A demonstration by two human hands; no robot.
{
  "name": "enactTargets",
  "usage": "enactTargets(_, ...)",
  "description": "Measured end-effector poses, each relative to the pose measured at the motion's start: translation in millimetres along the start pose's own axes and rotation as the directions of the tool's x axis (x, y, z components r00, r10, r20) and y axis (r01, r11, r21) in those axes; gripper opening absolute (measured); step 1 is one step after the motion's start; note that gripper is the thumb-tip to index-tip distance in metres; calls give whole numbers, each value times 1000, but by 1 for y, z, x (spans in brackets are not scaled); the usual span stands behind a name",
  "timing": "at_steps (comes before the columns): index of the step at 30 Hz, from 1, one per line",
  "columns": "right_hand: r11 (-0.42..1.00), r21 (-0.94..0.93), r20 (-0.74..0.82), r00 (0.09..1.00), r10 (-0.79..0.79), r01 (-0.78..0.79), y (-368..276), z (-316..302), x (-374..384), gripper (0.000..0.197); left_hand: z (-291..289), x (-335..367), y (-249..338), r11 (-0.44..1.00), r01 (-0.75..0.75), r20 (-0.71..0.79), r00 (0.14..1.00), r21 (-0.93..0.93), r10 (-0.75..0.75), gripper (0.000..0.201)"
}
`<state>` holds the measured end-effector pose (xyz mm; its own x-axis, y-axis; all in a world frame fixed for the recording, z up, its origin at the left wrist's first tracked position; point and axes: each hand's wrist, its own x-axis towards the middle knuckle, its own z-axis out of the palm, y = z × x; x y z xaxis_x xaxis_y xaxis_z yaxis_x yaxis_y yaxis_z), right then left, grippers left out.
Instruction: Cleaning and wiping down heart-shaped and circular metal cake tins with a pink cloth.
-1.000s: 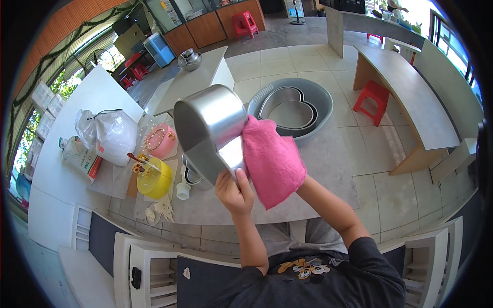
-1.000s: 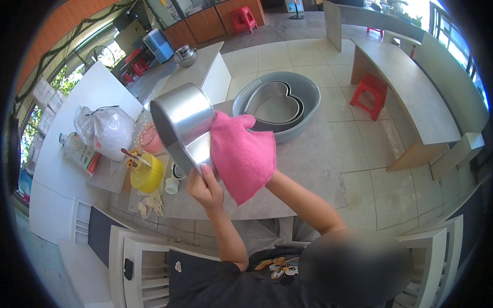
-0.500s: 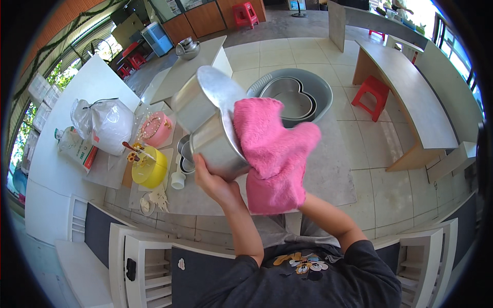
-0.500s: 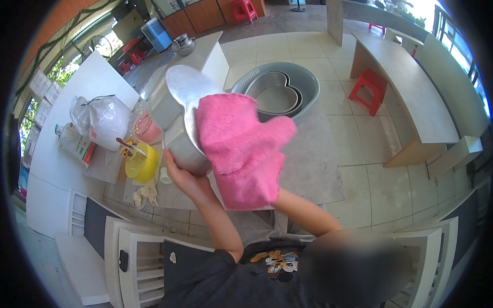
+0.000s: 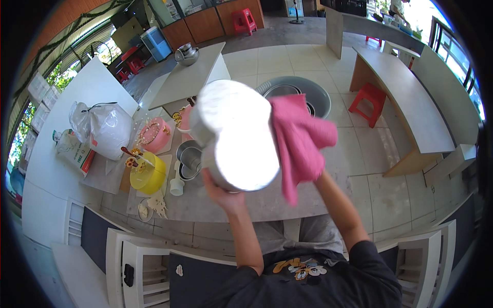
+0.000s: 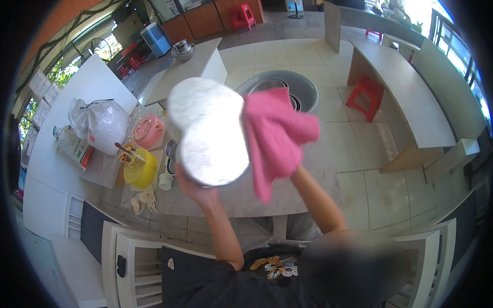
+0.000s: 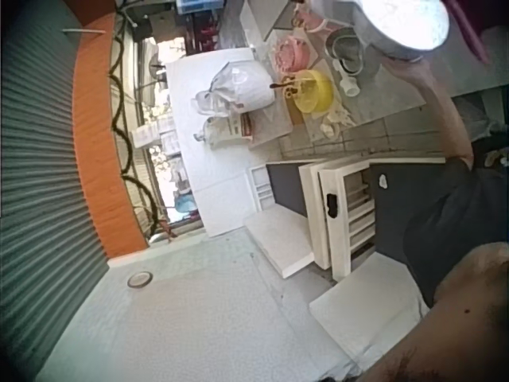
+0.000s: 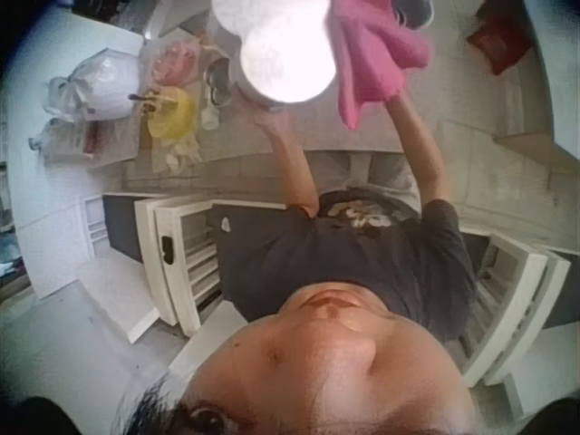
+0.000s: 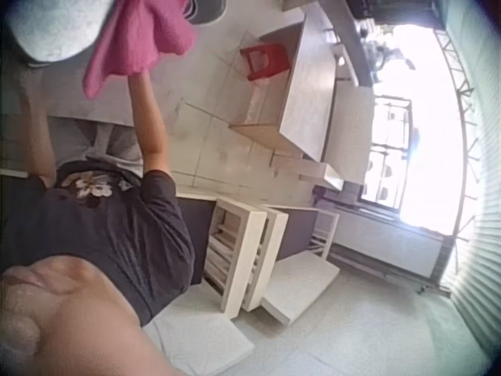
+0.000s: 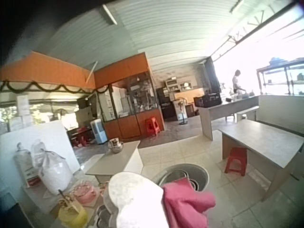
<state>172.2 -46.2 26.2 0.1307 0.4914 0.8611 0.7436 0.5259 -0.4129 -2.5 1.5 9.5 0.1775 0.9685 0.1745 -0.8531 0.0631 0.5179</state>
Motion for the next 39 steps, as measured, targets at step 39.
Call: enactTargets(39, 992, -124, -3, 1000, 13, -14, -41, 14, -20, 49, 15, 4, -1, 868, -183, 182, 977, 461, 109, 38)
